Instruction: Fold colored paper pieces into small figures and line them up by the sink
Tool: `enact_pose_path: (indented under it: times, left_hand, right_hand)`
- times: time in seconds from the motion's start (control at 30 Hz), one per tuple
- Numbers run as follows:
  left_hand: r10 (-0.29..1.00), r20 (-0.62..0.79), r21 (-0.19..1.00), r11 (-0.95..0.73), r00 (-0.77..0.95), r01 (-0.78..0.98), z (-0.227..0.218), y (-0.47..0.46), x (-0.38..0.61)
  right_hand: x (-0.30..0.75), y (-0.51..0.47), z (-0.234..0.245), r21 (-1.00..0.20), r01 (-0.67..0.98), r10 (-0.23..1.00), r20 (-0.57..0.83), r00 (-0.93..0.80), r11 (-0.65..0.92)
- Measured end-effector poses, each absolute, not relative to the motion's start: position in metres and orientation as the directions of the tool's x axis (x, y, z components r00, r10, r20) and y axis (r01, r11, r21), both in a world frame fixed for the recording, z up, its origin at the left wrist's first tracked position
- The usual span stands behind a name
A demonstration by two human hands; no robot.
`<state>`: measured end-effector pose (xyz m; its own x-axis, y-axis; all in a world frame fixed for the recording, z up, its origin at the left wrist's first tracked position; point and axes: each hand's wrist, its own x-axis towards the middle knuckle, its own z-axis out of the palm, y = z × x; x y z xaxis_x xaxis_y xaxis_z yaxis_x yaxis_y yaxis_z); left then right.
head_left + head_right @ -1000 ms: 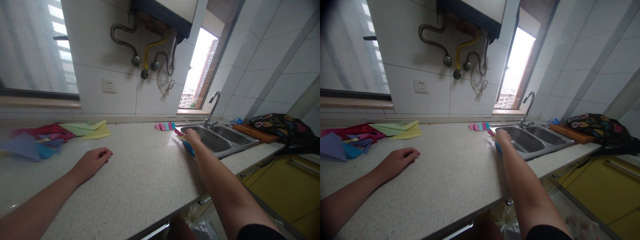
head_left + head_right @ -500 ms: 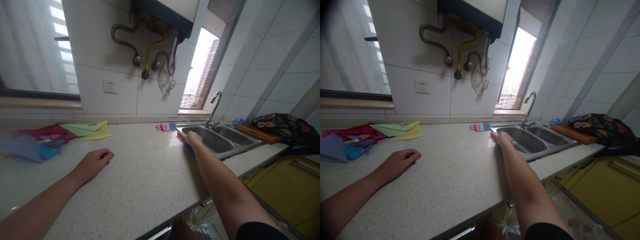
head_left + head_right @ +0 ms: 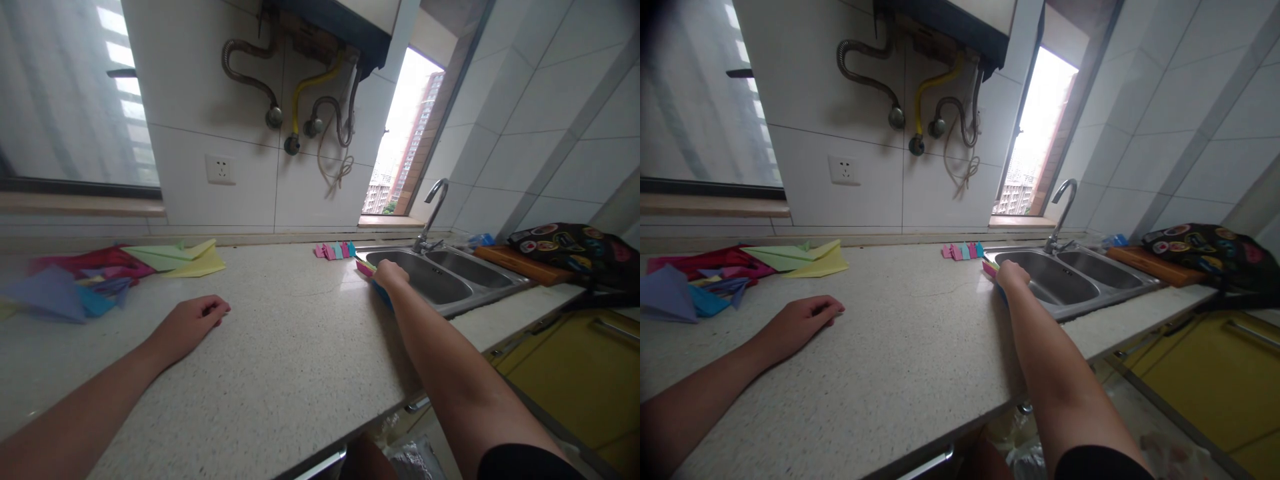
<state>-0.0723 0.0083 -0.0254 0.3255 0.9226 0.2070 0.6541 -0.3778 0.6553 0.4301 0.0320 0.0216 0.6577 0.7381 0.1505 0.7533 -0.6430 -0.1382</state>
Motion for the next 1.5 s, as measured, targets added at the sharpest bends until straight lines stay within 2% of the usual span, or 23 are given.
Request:
enact_pose_path:
  times: [0.4,0.53,0.63,0.73,0.8,0.93,1.07,1.27,1.37,1.5]
  left_hand:
    - [0.919,0.221,0.659,-0.388,0.327,0.644,-0.027,0.009,-0.072]
    - [0.918,0.226,0.663,-0.389,0.324,0.64,-0.027,0.01,-0.072]
    - [0.916,0.23,0.665,-0.394,0.328,0.634,-0.026,0.009,-0.072]
    - [0.918,0.222,0.671,-0.389,0.329,0.631,-0.026,0.009,-0.072]
    - [0.92,0.216,0.682,-0.383,0.328,0.623,-0.027,0.009,-0.072]
    - [0.922,0.22,0.717,-0.375,0.319,0.588,-0.026,0.007,-0.072]
    - [0.922,0.229,0.721,-0.376,0.313,0.582,-0.026,0.007,-0.072]
    - [0.903,0.266,0.67,-0.425,0.337,0.609,-0.024,0.006,-0.07]
    - [0.886,0.302,0.629,-0.462,0.352,0.625,-0.022,0.005,-0.069]
    - [0.873,0.34,0.576,-0.487,0.35,0.657,-0.022,0.004,-0.068]
  right_hand:
    - [0.431,0.029,0.033,-0.153,0.769,0.744,0.195,0.639,-0.62]
    - [0.43,0.025,0.046,-0.174,0.779,0.735,0.261,0.626,-0.602]
    - [0.415,0.024,0.054,-0.221,0.806,0.722,0.36,0.591,-0.549]
    - [0.379,0.025,0.056,-0.32,0.884,0.732,0.499,0.463,-0.341]
    - [0.342,0.027,0.055,-0.346,0.926,0.781,0.534,0.324,-0.147]
    - [0.253,0.03,0.052,-0.348,0.91,0.873,0.487,-0.031,0.227]
    - [0.175,0.026,0.04,-0.286,0.812,0.827,0.423,-0.37,0.509]
    - [0.123,0.017,-0.007,-0.076,0.748,0.713,0.379,-0.589,0.659]
    - [0.126,0.017,-0.021,-0.108,0.732,0.709,0.377,-0.596,0.672]
    - [0.137,0.022,-0.024,-0.155,0.689,0.697,0.308,-0.647,0.708]
